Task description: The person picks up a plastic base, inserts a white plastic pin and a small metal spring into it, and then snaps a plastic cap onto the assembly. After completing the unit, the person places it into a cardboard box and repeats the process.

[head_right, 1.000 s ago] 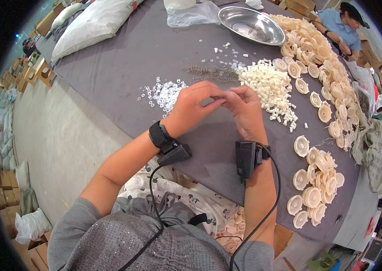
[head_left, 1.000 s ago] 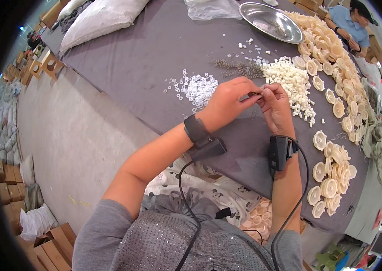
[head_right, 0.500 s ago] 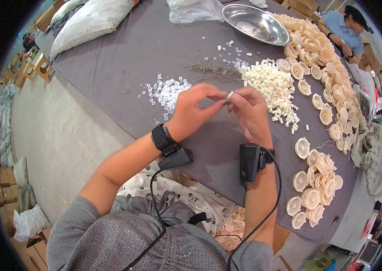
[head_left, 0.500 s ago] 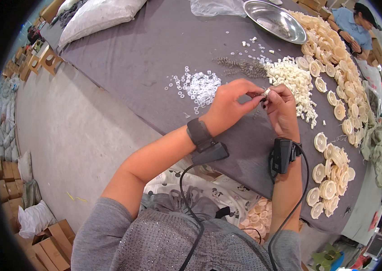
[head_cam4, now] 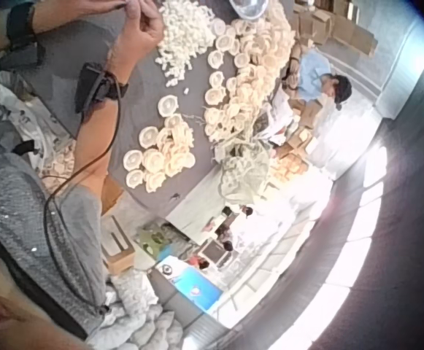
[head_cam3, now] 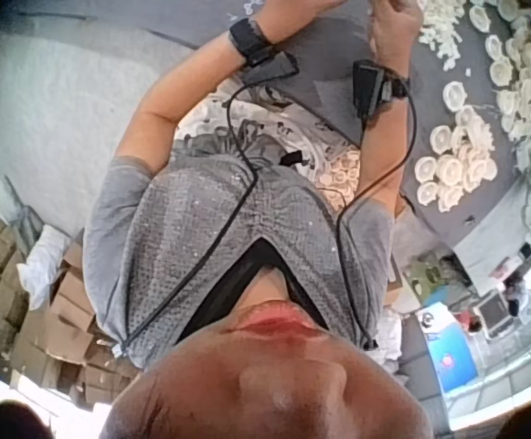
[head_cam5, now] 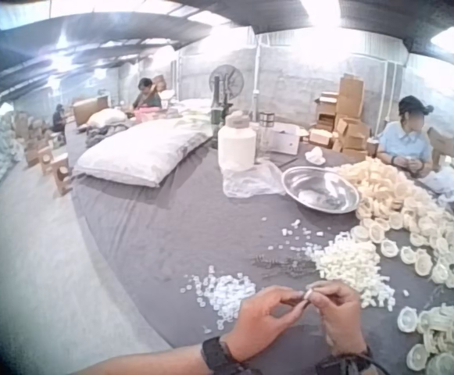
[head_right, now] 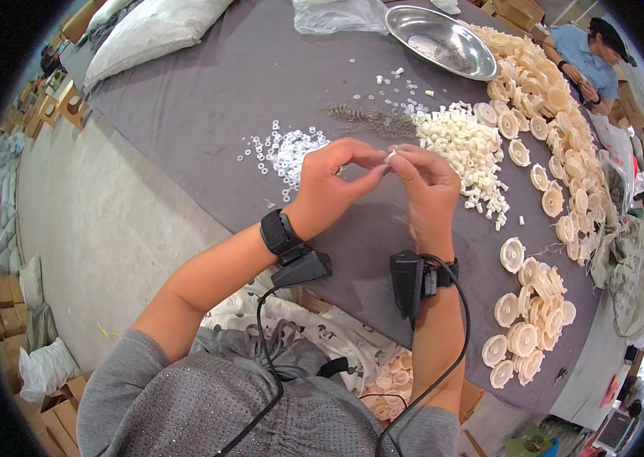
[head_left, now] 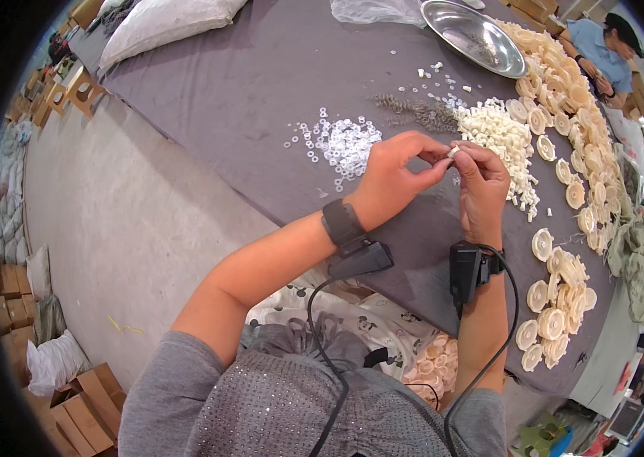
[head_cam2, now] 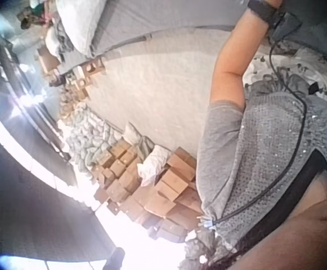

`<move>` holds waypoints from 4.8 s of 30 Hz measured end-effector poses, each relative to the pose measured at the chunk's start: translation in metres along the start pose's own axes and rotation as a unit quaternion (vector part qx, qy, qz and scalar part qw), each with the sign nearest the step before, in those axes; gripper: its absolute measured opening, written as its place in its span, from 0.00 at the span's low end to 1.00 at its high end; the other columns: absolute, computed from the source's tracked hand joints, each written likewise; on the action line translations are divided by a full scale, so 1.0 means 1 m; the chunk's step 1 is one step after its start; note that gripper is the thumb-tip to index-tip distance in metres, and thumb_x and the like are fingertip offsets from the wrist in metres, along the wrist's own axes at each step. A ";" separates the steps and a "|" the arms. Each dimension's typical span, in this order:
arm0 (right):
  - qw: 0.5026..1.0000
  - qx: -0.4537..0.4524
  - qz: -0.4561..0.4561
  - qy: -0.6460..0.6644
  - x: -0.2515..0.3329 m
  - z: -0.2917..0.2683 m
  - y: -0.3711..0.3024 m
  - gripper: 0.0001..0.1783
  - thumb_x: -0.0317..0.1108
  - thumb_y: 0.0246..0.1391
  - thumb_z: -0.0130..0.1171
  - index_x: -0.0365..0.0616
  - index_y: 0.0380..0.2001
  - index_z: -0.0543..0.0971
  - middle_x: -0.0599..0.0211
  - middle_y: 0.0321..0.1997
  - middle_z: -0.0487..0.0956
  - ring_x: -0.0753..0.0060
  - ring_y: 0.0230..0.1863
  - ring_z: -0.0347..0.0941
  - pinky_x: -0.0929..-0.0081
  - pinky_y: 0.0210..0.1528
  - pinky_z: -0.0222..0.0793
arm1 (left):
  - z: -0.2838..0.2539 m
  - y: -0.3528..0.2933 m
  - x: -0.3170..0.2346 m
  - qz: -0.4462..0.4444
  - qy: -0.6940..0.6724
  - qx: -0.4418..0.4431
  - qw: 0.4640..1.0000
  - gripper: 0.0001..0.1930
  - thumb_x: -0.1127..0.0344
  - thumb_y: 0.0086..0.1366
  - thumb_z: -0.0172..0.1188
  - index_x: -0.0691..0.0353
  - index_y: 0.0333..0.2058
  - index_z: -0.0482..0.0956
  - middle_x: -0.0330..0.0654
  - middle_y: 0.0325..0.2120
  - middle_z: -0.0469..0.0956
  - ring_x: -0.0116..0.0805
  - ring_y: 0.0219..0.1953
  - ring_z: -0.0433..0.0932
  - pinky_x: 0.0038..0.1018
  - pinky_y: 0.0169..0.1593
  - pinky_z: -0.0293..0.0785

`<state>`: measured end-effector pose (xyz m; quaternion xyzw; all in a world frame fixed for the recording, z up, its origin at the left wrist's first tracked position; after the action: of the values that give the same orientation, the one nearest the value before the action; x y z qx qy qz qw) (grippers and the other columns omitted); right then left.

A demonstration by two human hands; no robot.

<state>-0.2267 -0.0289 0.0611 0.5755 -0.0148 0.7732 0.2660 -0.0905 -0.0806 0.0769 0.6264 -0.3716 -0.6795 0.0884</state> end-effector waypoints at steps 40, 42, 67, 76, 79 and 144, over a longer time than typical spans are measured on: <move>0.970 0.134 0.199 -0.032 -0.027 -0.030 0.008 0.05 0.27 0.46 0.59 0.46 0.27 0.73 0.75 0.25 0.73 0.85 0.25 0.69 0.82 0.29 0.71 | -0.146 0.035 0.066 -0.158 0.414 0.136 0.886 0.13 0.65 0.50 0.57 0.56 0.36 0.78 0.42 0.29 0.77 0.41 0.34 0.75 0.33 0.39 0.70; 0.968 0.140 0.207 -0.033 -0.026 -0.027 0.008 0.05 0.27 0.46 0.59 0.45 0.27 0.73 0.75 0.25 0.73 0.85 0.25 0.69 0.83 0.29 0.71 | -0.148 0.040 0.078 -0.175 0.423 0.184 0.870 0.12 0.63 0.50 0.57 0.54 0.35 0.78 0.40 0.28 0.77 0.39 0.33 0.76 0.32 0.38 0.71; 0.968 0.120 0.204 0.081 -0.018 -0.036 0.006 0.10 0.28 0.53 0.52 0.38 0.40 0.74 0.62 0.32 0.77 0.74 0.31 0.75 0.75 0.37 0.74 | -0.041 -0.002 0.003 -0.136 0.099 0.110 0.980 0.05 0.71 0.52 0.58 0.65 0.28 0.77 0.38 0.22 0.77 0.27 0.27 0.75 0.22 0.32 0.71; 0.981 0.049 0.140 0.122 -0.011 -0.074 0.014 0.09 0.29 0.52 0.54 0.42 0.39 0.74 0.64 0.31 0.77 0.75 0.29 0.74 0.72 0.38 0.74 | 0.011 -0.024 0.011 0.008 0.385 0.192 0.903 0.06 0.67 0.49 0.59 0.55 0.29 0.76 0.37 0.28 0.71 0.38 0.37 0.68 0.36 0.43 0.60; 0.990 0.027 0.119 0.077 -0.012 -0.069 0.013 0.09 0.29 0.52 0.54 0.40 0.38 0.74 0.65 0.29 0.77 0.74 0.29 0.75 0.75 0.36 0.74 | 0.006 -0.013 0.004 0.015 0.389 0.188 0.902 0.08 0.67 0.49 0.59 0.54 0.32 0.76 0.37 0.31 0.71 0.38 0.39 0.68 0.36 0.43 0.60; 0.981 -0.006 -0.052 0.189 0.069 -0.080 -0.018 0.08 0.25 0.51 0.52 0.37 0.36 0.73 0.63 0.28 0.76 0.73 0.29 0.74 0.74 0.30 0.73 | 0.084 0.019 -0.001 -0.425 -0.482 0.191 0.742 0.14 0.55 0.66 0.36 0.53 0.42 0.67 0.33 0.30 0.74 0.26 0.23 0.70 0.23 0.25 0.65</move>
<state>-0.3032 0.0402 0.0907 0.4176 0.0611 0.8529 0.3072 -0.1739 -0.0610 0.0842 0.3119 -0.1824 -0.7726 -0.5221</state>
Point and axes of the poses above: each hand's wrist, its own y-axis towards the middle knuckle, its own z-axis out of the palm, x = y × z, the point moved 4 cm from there along y, towards the middle knuckle
